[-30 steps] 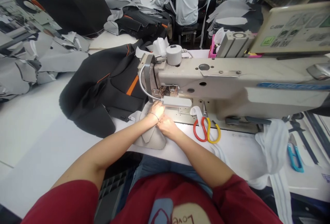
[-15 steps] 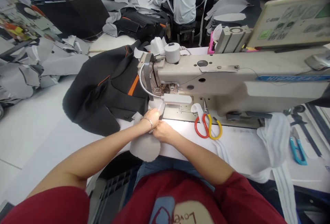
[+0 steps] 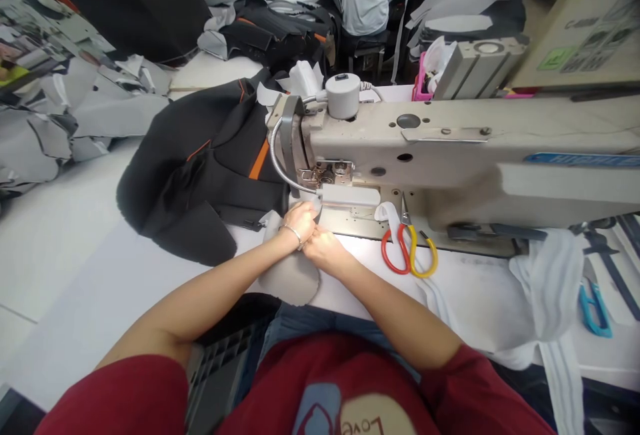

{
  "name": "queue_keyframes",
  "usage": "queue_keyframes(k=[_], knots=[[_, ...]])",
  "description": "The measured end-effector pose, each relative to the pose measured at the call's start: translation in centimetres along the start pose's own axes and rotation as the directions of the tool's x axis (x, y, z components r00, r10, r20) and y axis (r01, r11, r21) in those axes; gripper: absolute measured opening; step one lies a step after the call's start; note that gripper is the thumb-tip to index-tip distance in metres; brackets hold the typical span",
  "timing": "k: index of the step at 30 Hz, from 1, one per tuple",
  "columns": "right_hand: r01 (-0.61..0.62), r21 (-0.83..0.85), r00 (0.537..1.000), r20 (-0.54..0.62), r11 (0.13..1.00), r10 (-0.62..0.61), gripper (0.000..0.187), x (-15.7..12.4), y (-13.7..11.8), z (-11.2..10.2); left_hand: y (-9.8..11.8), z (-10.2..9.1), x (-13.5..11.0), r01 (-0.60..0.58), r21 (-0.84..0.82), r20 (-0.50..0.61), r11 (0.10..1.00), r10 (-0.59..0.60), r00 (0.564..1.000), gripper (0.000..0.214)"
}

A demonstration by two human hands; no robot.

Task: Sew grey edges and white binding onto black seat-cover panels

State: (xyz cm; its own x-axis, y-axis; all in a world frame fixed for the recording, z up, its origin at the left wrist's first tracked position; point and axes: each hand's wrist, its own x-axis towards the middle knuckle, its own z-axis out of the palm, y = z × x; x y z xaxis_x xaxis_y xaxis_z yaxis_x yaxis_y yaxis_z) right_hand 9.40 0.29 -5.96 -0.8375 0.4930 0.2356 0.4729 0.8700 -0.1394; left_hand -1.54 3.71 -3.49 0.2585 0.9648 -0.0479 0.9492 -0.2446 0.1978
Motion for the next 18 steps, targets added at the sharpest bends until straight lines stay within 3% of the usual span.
queue_keyframes(k=[7,14,18], knots=[[-0.108,0.003,0.994,0.022,0.994,0.108,0.019,0.3,0.6,-0.8,-0.1,0.3,0.4,0.1,-0.014,-0.042,0.995,-0.1,0.994,0.022],[-0.167,0.018,0.983,-0.073,0.986,0.168,0.022,0.3,2.2,-0.3,0.3,0.5,1.7,0.205,-0.05,-0.12,0.977,-0.21,0.97,0.018],[-0.135,-0.046,0.988,-0.078,0.99,0.131,0.025,0.3,0.7,-0.2,0.5,-0.2,1.9,0.173,-0.051,-0.051,0.984,-0.176,0.983,0.017]])
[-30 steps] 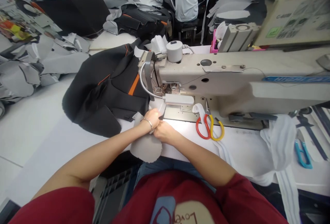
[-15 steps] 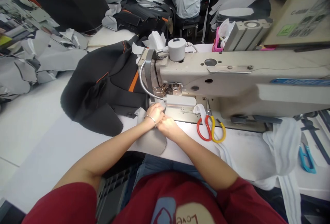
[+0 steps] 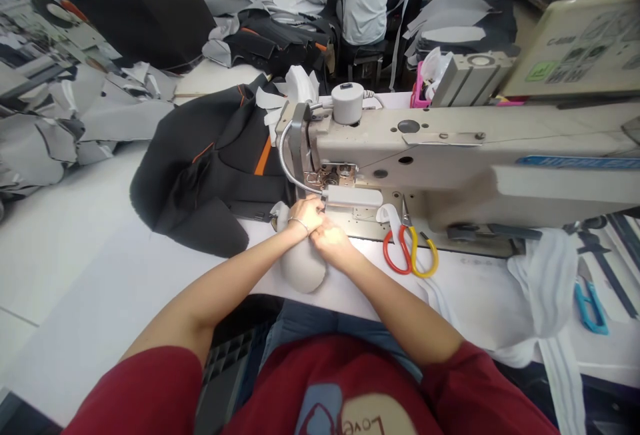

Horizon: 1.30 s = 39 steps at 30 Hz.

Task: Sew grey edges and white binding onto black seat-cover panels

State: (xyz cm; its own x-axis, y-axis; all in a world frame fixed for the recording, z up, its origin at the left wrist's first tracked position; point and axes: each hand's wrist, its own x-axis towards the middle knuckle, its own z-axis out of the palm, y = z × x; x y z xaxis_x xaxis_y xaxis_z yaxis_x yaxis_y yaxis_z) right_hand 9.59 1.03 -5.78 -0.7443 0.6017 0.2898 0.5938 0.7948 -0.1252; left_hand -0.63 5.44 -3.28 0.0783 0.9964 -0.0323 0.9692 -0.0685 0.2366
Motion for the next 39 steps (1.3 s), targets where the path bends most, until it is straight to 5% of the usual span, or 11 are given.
queue_keyframes(k=[3,7,11,15,26,39], knots=[[0.044,-0.093,0.999,0.011,0.995,-0.043,0.027,-0.5,-3.0,-0.2,-0.7,-0.8,-0.9,-0.143,-0.003,0.074,0.99,0.143,0.987,0.021],[-0.042,-0.153,0.998,0.034,0.987,0.048,0.037,-1.0,-5.9,-0.4,-2.7,-1.2,-2.2,-0.379,-0.014,0.06,0.925,0.379,0.923,0.025],[-0.048,-0.137,0.997,0.061,0.989,0.056,0.04,-1.2,-6.3,-0.3,-4.4,-0.7,-2.6,-0.585,0.034,0.036,0.811,0.583,0.811,0.028],[-0.041,-0.117,0.996,0.073,0.992,0.05,0.038,-1.2,-6.1,-0.1,-5.0,0.1,-2.8,-0.635,0.053,-0.008,0.771,0.636,0.772,0.029],[-0.145,-0.044,0.987,0.067,0.988,0.148,0.037,0.0,-4.0,0.4,-4.4,0.5,-0.7,-0.635,0.129,0.011,0.762,0.639,0.769,0.03],[-0.287,0.194,0.957,0.011,0.938,0.29,0.061,1.3,-1.1,1.0,-5.0,1.5,4.1,-0.492,0.17,0.09,0.854,0.484,0.87,0.026]])
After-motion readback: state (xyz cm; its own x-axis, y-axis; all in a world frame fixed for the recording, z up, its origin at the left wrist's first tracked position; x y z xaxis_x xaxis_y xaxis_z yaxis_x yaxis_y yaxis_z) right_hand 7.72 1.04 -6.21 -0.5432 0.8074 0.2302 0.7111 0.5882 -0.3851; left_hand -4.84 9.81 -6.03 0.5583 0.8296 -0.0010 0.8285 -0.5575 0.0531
